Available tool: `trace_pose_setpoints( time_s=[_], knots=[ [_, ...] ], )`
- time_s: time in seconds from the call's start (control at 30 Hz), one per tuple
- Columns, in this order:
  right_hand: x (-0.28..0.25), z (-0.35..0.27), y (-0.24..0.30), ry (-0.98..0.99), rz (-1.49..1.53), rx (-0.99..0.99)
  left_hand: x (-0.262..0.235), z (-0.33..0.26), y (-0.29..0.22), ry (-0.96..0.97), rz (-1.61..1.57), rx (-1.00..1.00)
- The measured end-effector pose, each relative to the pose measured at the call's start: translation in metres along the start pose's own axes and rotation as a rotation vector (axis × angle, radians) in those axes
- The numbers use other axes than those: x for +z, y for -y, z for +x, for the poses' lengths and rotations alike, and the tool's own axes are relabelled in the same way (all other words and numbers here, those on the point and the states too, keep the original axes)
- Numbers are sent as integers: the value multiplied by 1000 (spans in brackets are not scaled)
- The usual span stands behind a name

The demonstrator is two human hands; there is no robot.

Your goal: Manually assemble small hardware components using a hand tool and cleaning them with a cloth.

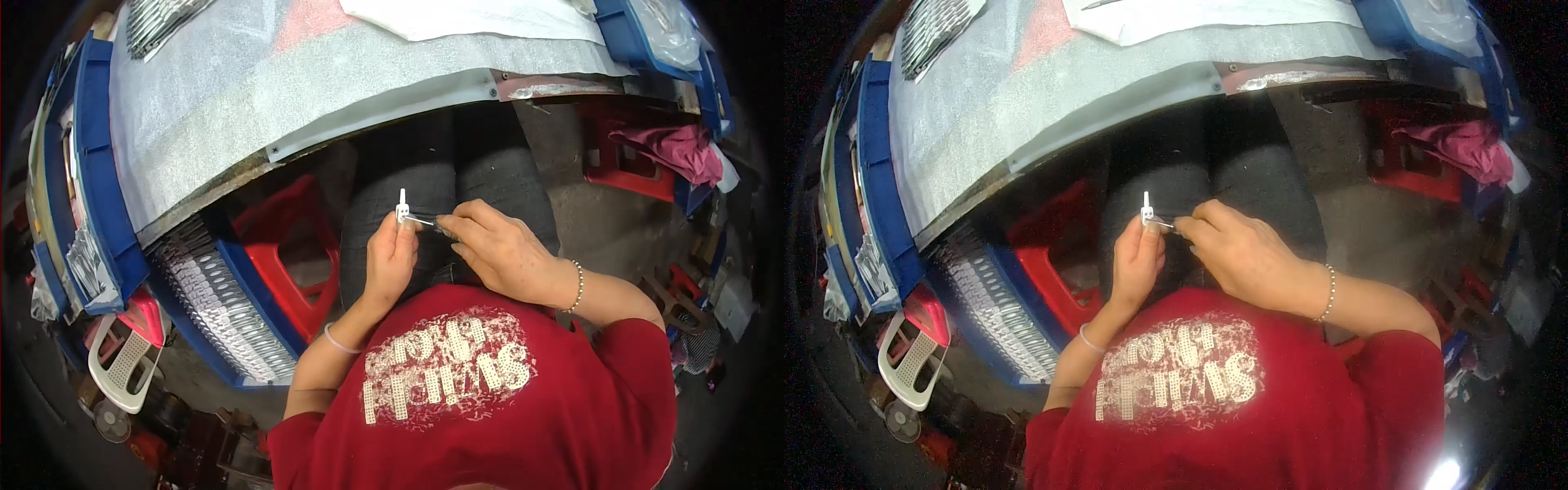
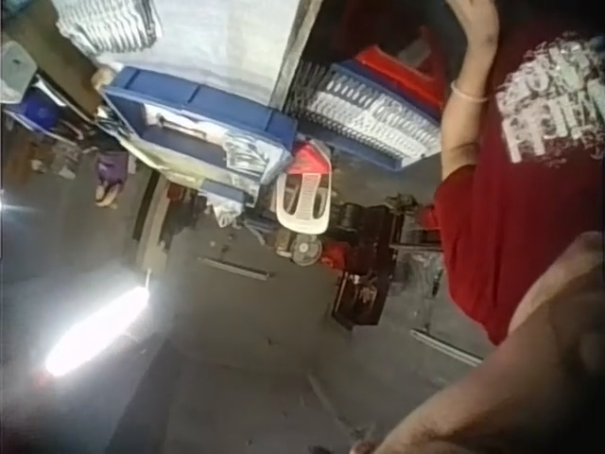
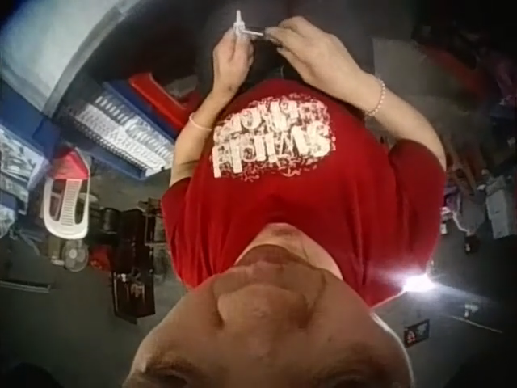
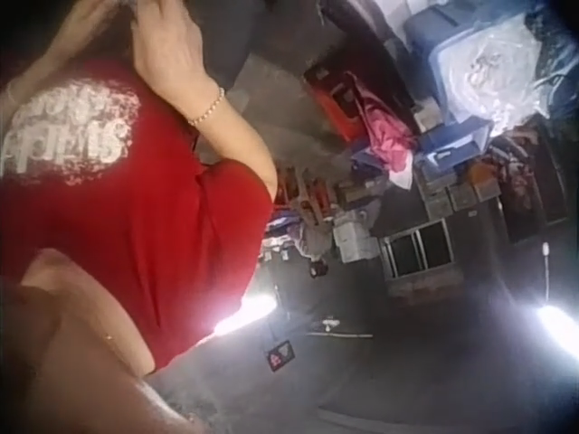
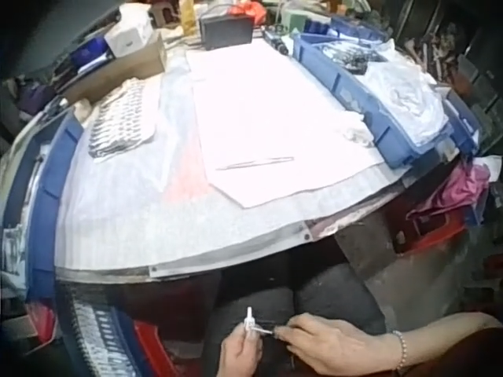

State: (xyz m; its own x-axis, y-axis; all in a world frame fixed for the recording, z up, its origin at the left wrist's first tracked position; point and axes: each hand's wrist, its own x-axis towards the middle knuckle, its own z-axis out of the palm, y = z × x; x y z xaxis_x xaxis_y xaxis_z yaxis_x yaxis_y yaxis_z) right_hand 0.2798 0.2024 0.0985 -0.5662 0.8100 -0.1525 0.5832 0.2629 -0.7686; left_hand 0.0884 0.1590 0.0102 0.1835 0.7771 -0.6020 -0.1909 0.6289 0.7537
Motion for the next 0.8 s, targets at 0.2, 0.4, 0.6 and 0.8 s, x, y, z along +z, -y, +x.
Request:
trace_pose_setpoints(
  time_s=[0.2,0.4,0.6,0.8],
  knots=[
    [6,-2,-7,-57,-68,-20,-1,1,-4,25,-63,-40],
    [7,5,-14,-35,238,166,2,4,9,-84,319,191],
    [14,16,0,37,-453,-127,4,8,10,-151,551,409],
    [18,27,-25,-67,140,190,3,12,12,-185,654,492]
  ],
)
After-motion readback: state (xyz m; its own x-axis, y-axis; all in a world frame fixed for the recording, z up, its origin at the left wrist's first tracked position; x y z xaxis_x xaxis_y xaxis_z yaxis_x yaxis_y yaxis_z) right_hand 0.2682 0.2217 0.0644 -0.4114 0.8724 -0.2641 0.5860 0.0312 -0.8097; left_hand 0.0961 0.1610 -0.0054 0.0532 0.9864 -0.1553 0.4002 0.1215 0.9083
